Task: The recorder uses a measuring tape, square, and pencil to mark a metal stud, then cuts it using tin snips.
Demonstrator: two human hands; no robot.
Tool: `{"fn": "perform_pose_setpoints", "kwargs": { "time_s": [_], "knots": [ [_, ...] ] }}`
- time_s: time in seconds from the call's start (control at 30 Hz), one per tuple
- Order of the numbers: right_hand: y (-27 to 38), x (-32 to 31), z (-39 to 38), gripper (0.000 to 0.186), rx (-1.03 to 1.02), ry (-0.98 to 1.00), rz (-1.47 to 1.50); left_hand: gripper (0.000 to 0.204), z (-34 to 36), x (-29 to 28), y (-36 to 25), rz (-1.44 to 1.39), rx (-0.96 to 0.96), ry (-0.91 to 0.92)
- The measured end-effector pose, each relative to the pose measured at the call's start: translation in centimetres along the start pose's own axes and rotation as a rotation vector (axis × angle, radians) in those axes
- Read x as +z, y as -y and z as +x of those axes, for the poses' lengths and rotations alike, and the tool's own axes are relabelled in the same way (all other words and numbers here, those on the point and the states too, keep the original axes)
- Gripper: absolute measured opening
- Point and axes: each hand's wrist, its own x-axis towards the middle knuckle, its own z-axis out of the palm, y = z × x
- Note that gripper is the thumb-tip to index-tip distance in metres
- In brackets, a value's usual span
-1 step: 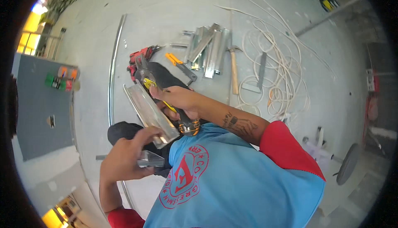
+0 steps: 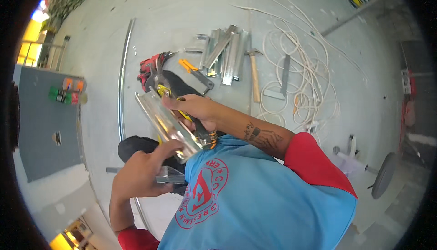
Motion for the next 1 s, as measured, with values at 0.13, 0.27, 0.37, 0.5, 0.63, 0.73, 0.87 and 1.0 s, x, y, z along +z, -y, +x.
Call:
{"fn": "perform_pose_setpoints", "kwargs": {
  "time_s": [0.13, 0.27, 0.37, 0.5, 0.63, 0.73, 0.87, 1.0],
  "knots": [
    [1.1, -2.2, -2.4, 0.029, -0.285, -0.115, 0.083, 0.104, 4.5, -1.8, -2.5, 0.120, 0.213, -0.029],
    [3.5, -11.7, -7.5, 0.019, -0.711, -0.319, 0.082, 0.081, 5.1, -6.5, -3.1, 0.318, 0.140, -0.746],
    [2.9, -21.8, -11.9, 0.020, -0.819, -0.838, -0.012, 0.051, 5.8, -14.9, -3.1, 0.030, 0.292, -1.113],
    [-3.6, -34.7, -16.3, 0.033, -0.535, -1.425, -0.181, 0.044, 10.4, -27.3, -3.3, 0.402, 0.510, -1.079],
    [-13.9, -41.1, -17.9, 0.024, -0.193, -1.616, -0.236, 0.049, 26.8, -24.9, 2.4, -0.047, 0.386, -1.127],
    [-20.6, -41.3, -18.5, 0.026, -0.207, -1.545, -0.144, 0.064, 40.6, -17.7, 7.9, -0.302, 0.022, -0.928],
    [-24.7, -40.5, -19.3, 0.022, -0.235, -1.571, -0.078, 0.088, 49.9, -10.2, 11.2, -0.248, 0.000, -0.773],
    [-25.1, -39.9, -20.2, 0.022, -0.256, -1.787, -0.156, 0.121, 53.8, -8.8, 11.1, -0.302, -0.175, -0.835]
  ]
}}
